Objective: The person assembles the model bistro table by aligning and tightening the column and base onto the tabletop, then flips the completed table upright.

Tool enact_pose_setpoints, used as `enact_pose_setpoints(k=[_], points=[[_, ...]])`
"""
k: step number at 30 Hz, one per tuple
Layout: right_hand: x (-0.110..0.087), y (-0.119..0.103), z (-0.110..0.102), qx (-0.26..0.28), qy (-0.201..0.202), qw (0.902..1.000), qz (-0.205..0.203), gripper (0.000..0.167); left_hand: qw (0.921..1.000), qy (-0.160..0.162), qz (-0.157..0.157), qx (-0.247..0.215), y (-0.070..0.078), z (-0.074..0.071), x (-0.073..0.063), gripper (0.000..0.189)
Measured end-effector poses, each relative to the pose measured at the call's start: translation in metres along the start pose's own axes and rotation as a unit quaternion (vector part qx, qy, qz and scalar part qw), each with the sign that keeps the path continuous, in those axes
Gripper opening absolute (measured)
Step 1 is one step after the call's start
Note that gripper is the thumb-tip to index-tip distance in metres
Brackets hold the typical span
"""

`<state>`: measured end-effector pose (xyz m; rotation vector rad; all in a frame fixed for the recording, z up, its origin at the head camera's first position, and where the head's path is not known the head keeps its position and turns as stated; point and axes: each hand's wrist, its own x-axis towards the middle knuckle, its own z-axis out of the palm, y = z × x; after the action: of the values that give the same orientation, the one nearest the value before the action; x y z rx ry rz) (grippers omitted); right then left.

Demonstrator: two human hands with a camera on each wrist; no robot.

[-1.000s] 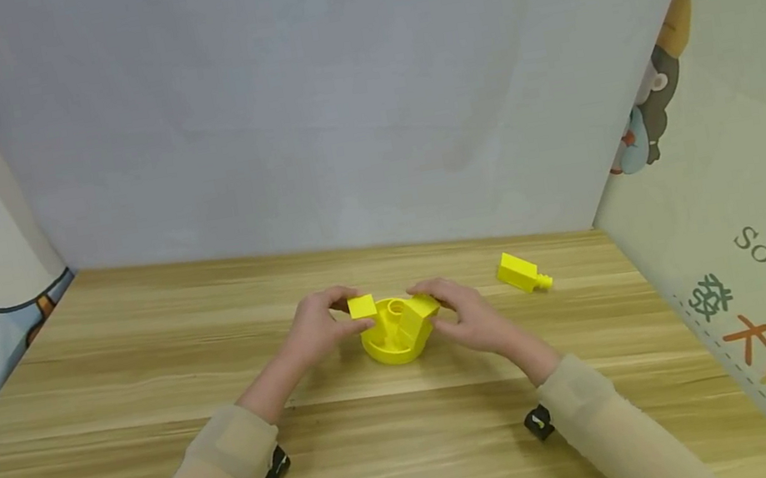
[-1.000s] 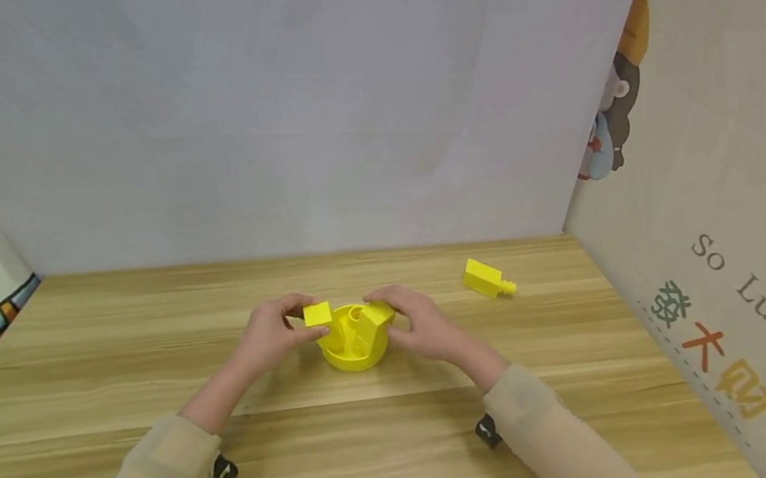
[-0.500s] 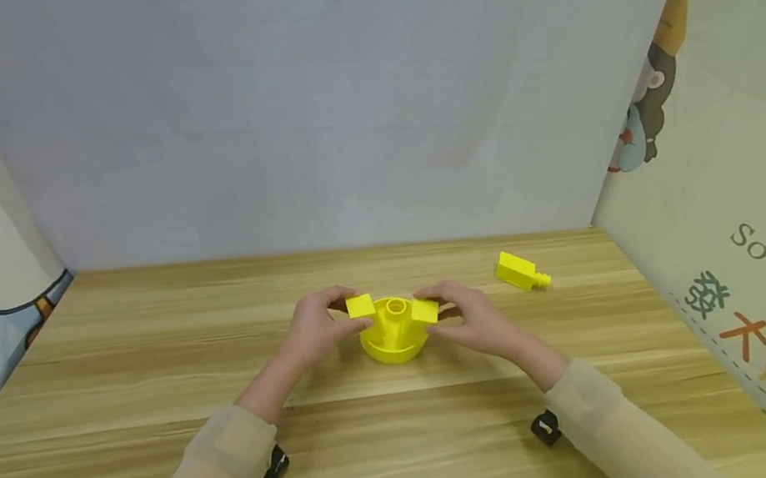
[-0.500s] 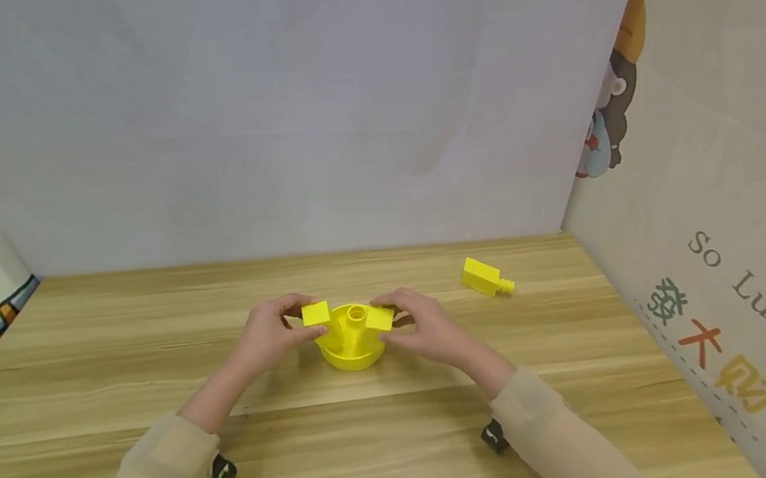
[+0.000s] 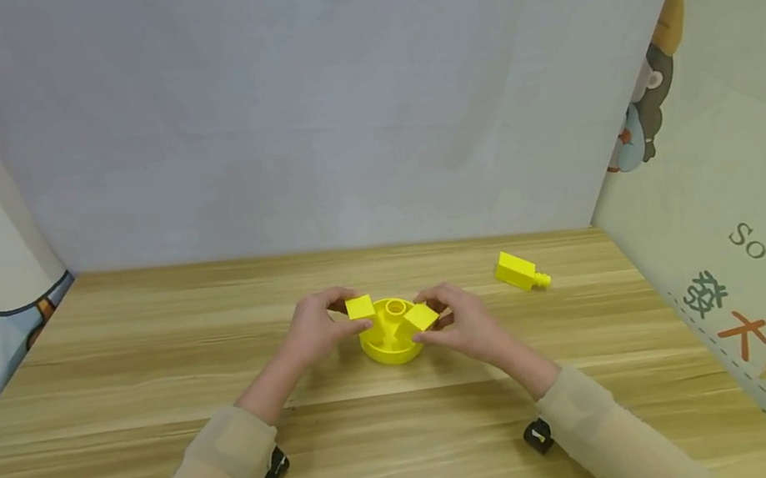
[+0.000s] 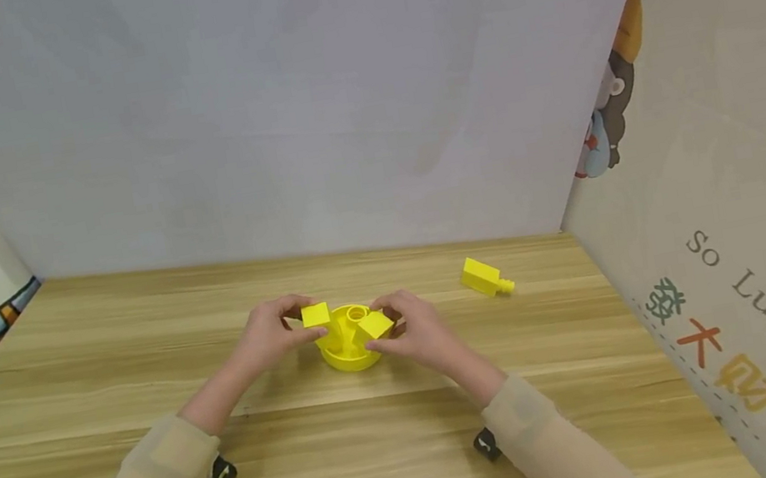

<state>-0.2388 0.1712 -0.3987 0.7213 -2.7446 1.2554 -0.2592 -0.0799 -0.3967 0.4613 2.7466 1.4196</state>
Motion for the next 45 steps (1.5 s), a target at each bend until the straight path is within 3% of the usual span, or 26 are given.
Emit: enact_pose_setpoints(k=[7, 17, 23, 27, 37, 45], points=[[-0.001, -0.004, 0.002, -0.013, 0.004, 0.9998, 0.018, 0.048, 1.0, 0.004, 0.006, 0.003, -0.001, 0.001, 0.0, 0.047], [0.0, -0.003, 0.0, -0.035, -0.004, 0.9993, -0.012, 0.048, 1.0, -0.001, 0.002, 0.002, 0.0, 0.001, 0.002, 0.048], [0.005, 0.011, -0.019, -0.041, -0.028, 0.9978, -0.044, 0.069, 0.9999, -0.009, 0.013, 0.006, -0.002, 0.0, 0.003, 0.049], [0.005, 0.027, -0.041, -0.047, -0.013, 0.9987, -0.015, 0.076, 0.9993, -0.023, 0.026, 0.012, -0.004, -0.003, 0.005, 0.05], [0.007, 0.069, -0.08, -0.099, 0.056, 0.9924, 0.046, 0.061, 0.9943, -0.068, 0.082, 0.009, -0.014, -0.012, 0.014, 0.046], [0.01, 0.09, -0.091, -0.175, 0.086, 0.9748, 0.109, 0.051, 0.9899, -0.108, 0.09, -0.02, -0.023, -0.015, 0.023, 0.051]])
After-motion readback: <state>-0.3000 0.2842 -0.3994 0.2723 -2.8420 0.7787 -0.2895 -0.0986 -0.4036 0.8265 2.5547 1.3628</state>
